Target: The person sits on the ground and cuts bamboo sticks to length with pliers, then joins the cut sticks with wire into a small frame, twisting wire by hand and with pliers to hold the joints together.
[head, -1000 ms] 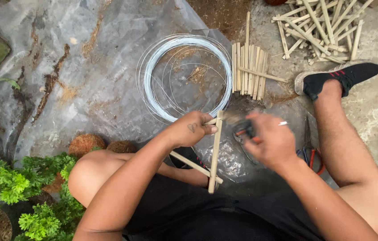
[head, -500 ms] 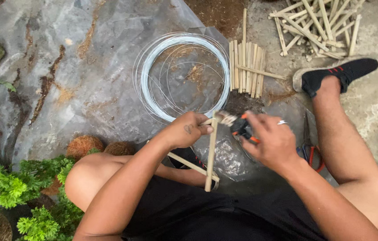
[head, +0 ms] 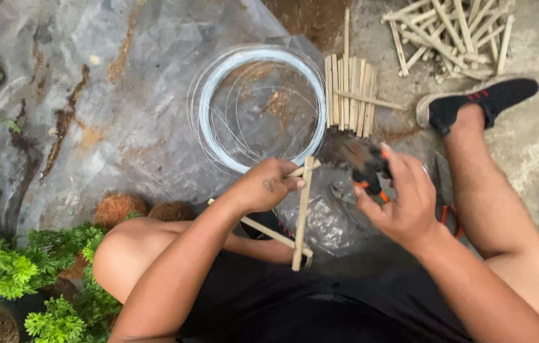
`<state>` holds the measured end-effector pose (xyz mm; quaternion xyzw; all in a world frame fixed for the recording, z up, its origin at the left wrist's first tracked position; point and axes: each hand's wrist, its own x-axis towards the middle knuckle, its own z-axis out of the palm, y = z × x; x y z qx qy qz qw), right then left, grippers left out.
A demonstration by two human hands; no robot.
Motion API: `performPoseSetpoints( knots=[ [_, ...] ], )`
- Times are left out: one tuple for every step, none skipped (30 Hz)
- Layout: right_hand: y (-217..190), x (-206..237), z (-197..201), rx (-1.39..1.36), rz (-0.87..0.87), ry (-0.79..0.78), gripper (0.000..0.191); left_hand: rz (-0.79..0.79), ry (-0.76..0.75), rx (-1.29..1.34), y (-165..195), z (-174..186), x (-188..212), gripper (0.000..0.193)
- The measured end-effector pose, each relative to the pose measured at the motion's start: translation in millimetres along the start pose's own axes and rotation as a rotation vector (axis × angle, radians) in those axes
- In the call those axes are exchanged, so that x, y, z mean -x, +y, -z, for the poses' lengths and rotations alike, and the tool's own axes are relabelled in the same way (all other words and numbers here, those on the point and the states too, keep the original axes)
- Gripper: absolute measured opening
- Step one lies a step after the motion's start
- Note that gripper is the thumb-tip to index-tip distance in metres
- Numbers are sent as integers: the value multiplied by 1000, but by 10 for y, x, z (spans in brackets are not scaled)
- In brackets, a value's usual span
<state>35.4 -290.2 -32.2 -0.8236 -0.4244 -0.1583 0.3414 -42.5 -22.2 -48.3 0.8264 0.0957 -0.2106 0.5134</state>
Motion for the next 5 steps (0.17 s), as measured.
performPoseSetpoints(
  knots=[
    [11,-22,-13,67,54,-57,75,-28,2,31,-1,-8,21,28],
    [24,-23,-26,138,103,-113,78,-57,-3,60,-8,-16,29,28],
    [33,-6,-31,211,149,-168,82,-41,-5,15,-16,-17,29,28],
    [48,-2,-55,248,169,-206,82,-28,-3,-31,-22,-6,17,28],
    [44,14,-91,281,187,-249,82,-9,-3,-73,-30,-8,24,28]
  ],
)
